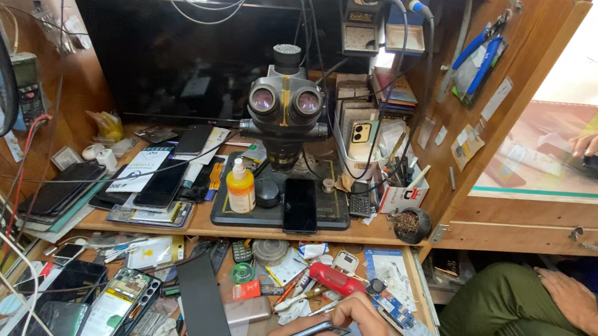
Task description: The person uses a red screwdriver to remove screws from the back of a smartphone. They then pry open the device's casing and remove the battery, placing it on the cluttered workbench. The person continues to manipulate the phone's internal components and casing.
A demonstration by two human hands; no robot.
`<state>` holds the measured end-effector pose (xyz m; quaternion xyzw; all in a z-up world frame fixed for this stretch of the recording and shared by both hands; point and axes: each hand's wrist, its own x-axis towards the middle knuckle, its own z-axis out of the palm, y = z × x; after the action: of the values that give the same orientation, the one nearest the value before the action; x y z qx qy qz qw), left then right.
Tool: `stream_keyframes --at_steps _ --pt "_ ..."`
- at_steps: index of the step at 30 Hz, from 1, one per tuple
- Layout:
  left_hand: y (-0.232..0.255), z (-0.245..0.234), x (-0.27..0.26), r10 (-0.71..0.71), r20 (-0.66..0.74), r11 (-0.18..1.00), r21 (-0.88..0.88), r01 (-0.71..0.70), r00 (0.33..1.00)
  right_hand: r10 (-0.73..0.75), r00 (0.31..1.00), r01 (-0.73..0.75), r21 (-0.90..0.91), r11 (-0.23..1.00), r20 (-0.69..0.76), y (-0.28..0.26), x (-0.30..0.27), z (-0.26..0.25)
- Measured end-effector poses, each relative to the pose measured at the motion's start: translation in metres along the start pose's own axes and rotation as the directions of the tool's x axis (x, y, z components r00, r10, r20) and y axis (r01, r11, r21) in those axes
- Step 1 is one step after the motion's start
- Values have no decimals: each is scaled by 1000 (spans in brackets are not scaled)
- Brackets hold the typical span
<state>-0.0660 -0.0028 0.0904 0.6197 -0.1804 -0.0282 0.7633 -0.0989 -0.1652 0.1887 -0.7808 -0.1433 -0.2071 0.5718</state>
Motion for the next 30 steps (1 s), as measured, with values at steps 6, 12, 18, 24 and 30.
stream_keyframes --at_steps 6,12,18,24,30 --pt "-43 -7 3 224 42 975 -12 -223 974 -58 996 59 -11 998 66 4 -4 -7" --pt "-63 -11 4 96 98 992 -88 -87 991 -76 995 77 -15 997 65 24 -7 -10" --pt "-55 -12 5 41 97 995 -92 -32 994 -12 998 15 -66 998 54 42 -12 -12" --pt "-61 -19 8 27 7 994 -108 -26 1000 67 993 -70 33 997 100 58 -19 -19" --pt "-81 -27 13 48 -70 988 -141 -58 996 291 945 -289 -33 957 149 88 -26 -28"
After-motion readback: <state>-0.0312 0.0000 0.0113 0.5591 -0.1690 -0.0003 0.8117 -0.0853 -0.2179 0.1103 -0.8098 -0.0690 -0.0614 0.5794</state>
